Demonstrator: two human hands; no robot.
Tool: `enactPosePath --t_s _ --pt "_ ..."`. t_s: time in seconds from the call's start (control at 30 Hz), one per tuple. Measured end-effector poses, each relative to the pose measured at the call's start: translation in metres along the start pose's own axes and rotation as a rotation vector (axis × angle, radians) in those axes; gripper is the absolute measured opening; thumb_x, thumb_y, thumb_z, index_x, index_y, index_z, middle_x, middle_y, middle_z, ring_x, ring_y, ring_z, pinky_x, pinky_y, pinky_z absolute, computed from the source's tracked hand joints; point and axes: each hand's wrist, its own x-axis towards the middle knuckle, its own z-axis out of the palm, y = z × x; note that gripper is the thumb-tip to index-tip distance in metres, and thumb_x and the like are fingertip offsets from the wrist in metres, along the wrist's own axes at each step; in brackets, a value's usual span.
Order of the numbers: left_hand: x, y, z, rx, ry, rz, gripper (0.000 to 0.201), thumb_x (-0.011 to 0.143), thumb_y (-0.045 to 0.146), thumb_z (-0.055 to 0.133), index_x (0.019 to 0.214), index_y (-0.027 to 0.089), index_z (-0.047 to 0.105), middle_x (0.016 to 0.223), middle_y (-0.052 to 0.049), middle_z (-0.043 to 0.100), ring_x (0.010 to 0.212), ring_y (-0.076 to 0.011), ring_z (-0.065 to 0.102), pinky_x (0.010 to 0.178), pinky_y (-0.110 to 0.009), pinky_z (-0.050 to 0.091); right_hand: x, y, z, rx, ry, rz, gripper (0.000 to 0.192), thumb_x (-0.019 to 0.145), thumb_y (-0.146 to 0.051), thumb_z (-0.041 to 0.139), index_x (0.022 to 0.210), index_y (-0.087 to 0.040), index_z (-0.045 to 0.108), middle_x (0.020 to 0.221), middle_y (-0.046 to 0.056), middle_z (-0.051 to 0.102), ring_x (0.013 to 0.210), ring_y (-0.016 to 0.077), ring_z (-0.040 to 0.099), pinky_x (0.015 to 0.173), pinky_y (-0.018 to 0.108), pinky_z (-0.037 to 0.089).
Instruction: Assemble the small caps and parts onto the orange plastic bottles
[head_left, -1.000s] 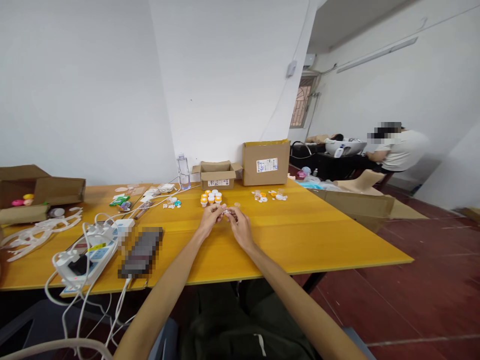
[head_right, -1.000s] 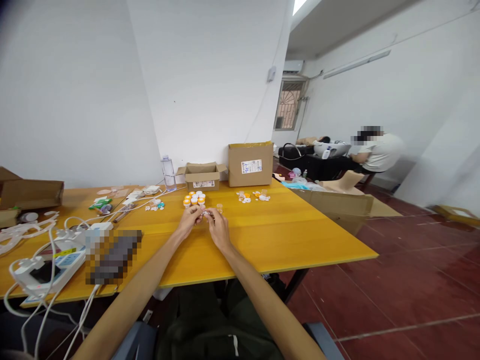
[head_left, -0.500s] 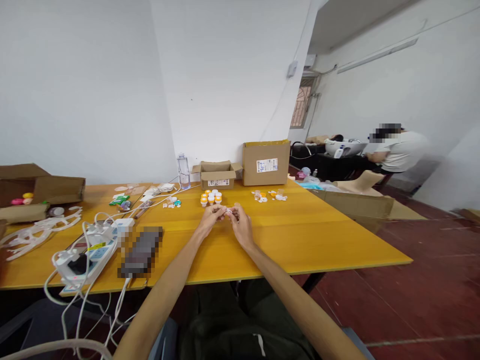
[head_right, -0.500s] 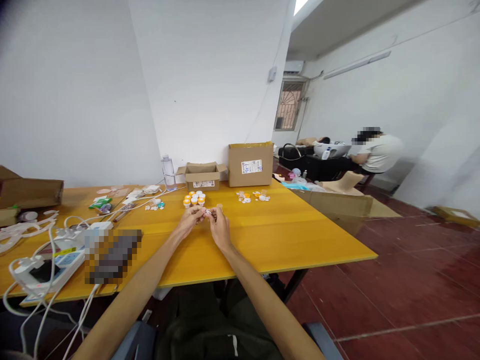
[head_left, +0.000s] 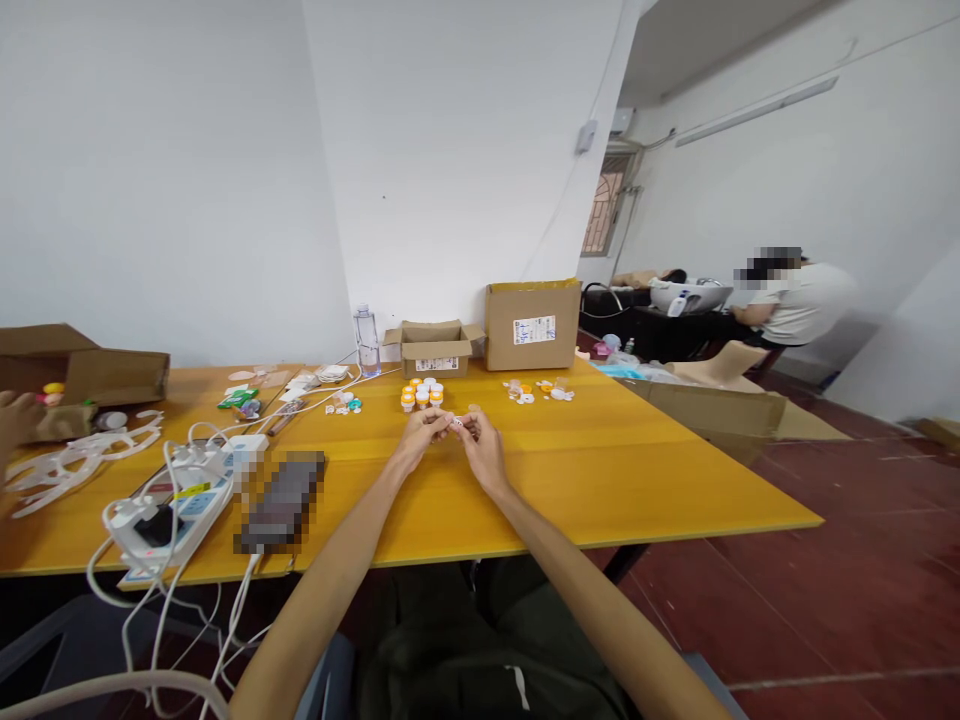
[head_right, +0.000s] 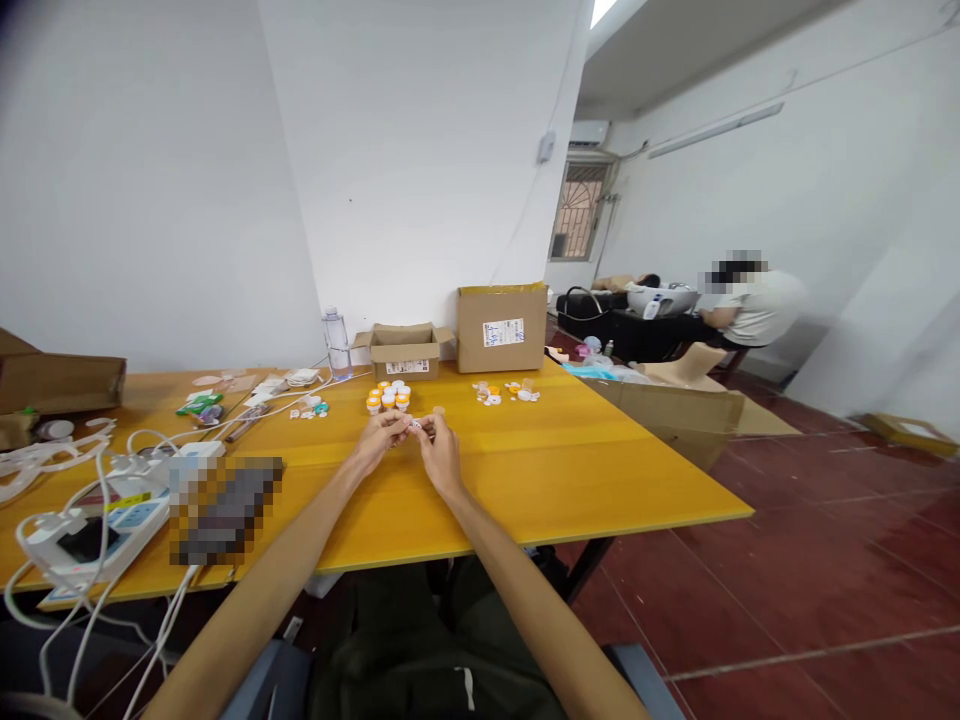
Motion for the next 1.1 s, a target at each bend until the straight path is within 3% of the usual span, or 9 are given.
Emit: enactPosePath --t_s 0.57,0.9,1.1 --pt "0.0022 -0.0012 -0.0002 -0.031 -0.022 0.036 0.031 0.058 0.041 0.088 0.074 0.017 0.078 0.061 -0.001 0.064 0.058 -0.0092 0.047 0.056 -0.024 0.034 0.0013 -0.0063 -0.0022 0.028 0.008 0.010 0.025 0.079 -0.044 0.062 0.066 -0.023 0.053 0.064 -0.002 0.059 0.060 0.0154 0.054 0.058 0.027 0.046" --pt "0.0039 -0.0024 -0.0016 0.001 -0.046 0.053 0.030 0.060 0.040 0.087 0.078 0.017 0.080 0.064 -0.002 0.066 0.061 -0.0108 0.050 0.060 -0.025 0.036 0.0016 -0.0059 -0.0026 -0.017 0.093 -0.044 0.029 0.080 -0.048 0.064 0.068 -0.023 0.057 0.095 0.007 0.061 0.089 0.0210 0.061 0.058 0.027 0.049" --pt "0.0036 -0.0036 -0.0019 0.029 -0.048 0.049 0.032 0.059 0.040 0.086 0.081 0.018 0.080 0.071 -0.004 0.071 0.063 -0.0121 0.053 0.060 -0.025 0.037 0.0008 -0.0050 -0.0008 0.033 0.041 0.000 0.030 0.082 -0.050 0.062 0.072 -0.022 0.058 0.080 0.002 0.066 0.077 0.0180 0.062 0.059 0.026 0.048"
